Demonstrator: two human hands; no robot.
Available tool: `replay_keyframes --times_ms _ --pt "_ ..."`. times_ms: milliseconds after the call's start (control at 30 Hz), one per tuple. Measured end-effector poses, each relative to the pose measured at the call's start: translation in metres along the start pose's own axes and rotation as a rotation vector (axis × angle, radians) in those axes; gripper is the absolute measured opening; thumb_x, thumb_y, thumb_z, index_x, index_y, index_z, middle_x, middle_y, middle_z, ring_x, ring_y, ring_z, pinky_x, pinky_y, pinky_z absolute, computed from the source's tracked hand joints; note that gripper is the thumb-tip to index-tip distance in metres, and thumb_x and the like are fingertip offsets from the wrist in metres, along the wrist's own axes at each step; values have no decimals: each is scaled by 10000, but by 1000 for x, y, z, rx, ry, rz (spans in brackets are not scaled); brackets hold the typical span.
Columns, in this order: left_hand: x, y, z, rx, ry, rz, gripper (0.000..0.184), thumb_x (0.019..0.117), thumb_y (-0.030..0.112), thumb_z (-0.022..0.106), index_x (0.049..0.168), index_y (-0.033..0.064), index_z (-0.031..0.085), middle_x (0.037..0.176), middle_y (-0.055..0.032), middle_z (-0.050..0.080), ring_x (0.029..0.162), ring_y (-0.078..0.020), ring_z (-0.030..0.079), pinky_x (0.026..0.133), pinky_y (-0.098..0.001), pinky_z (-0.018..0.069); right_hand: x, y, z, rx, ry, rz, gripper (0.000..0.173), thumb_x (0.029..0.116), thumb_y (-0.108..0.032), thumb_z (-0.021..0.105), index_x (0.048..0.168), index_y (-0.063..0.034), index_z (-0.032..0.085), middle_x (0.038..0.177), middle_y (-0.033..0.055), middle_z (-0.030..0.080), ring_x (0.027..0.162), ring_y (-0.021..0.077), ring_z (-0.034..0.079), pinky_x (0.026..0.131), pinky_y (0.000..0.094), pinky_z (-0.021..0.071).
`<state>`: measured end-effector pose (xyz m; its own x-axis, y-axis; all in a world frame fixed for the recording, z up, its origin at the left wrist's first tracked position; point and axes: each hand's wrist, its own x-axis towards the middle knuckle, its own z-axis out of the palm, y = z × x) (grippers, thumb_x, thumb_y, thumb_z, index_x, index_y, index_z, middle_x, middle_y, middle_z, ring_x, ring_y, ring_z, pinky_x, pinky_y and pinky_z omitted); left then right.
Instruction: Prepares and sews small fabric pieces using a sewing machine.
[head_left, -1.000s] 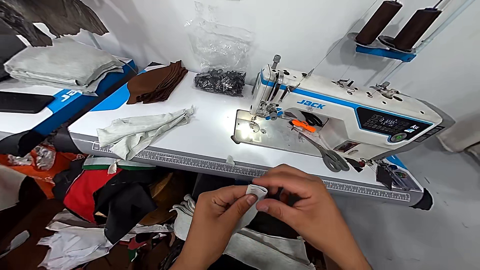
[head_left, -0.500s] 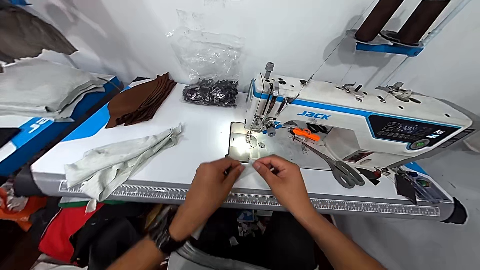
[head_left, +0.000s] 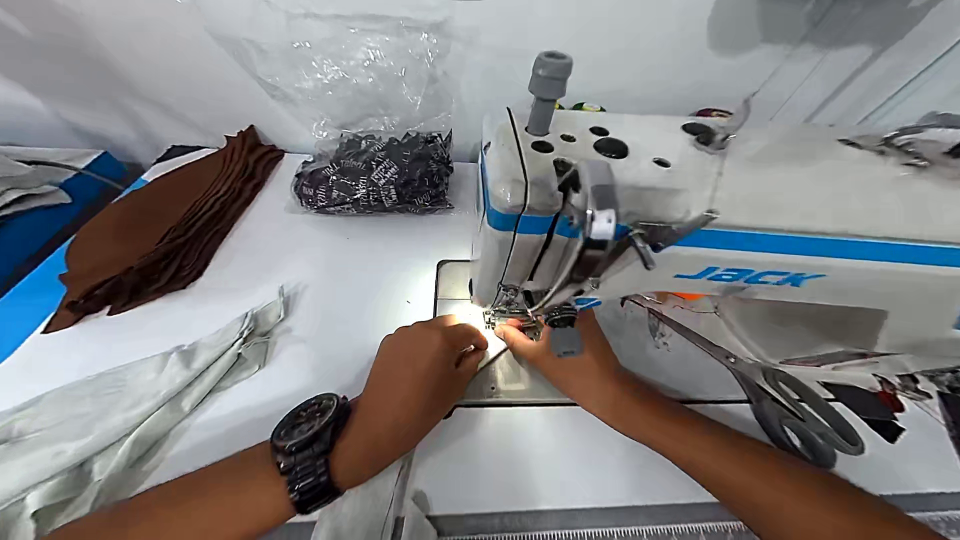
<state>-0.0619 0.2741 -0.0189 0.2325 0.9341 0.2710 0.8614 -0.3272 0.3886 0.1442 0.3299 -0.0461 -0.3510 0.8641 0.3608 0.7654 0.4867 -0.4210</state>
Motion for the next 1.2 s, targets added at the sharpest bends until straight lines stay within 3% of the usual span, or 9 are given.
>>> replay_keyframes --times_ms 67,167,267,333,400,500,600,700,1200 --pt "-1 -3 6 30 79 49 114 906 278 669 876 243 773 760 91 648 635 -59 627 523 -296 524 -2 2 0 3 -5 24 308 895 -377 754 970 -78 750 961 95 718 956 250 683 855 502 538" --pt "-2 -3 11 50 128 57 150 899 293 643 824 248 765 725 107 636 630 -35 617 513 -265 503 -5 2 -6 22 30 48 186 859 -246 770 918 -73 740 856 81 701 825 203 690 726 420 569" --pt "-4 -3 13 48 142 57 164 908 289 631 803 231 743 720 101 622 646 -37 611 535 -257 502 -15 1 -14 87 43 19 140 865 -252 719 912 -122 744 841 18 688 789 121 668 689 334 569" --pt "-4 -4 14 49 154 55 175 918 295 621 810 237 747 717 109 625 658 -28 617 543 -243 503 -24 3 -15 91 -4 -53 152 916 -302 676 919 -190 779 873 -52 729 837 63 691 739 298 591" --pt "-4 -4 16 43 179 55 186 918 290 611 792 236 737 695 115 607 642 -19 597 531 -227 478 -32 4 -13 56 -57 -149 202 978 -307 604 992 -253 798 924 -90 732 910 68 675 830 333 554" --pt "-3 -4 16 44 186 54 195 921 286 603 785 236 733 687 118 594 632 -13 587 520 -217 465 -35 3 -11 -25 -92 -203 257 1001 -295 555 1109 -315 787 968 -86 730 960 109 677 853 366 549" --pt "-3 -2 16 60 196 45 209 923 285 596 791 235 751 687 111 616 634 -20 601 518 -220 468 -34 6 -9 -42 -93 -202 265 999 -273 544 1093 -298 791 905 -70 731 884 118 694 791 377 562" --pt "-3 -1 17 74 207 34 218 923 296 593 792 241 759 700 111 630 647 -23 607 535 -221 471 -34 6 -7 -38 -108 -182 278 1010 -255 528 1095 -289 791 973 -86 758 938 104 711 829 381 576" --pt "-1 -4 19 61 191 3 215 921 310 590 769 244 725 694 123 621 657 -18 600 550 -226 466 -33 4 -7 -105 -75 -169 269 991 -282 533 1031 -258 798 864 -57 735 843 120 706 732 366 574"
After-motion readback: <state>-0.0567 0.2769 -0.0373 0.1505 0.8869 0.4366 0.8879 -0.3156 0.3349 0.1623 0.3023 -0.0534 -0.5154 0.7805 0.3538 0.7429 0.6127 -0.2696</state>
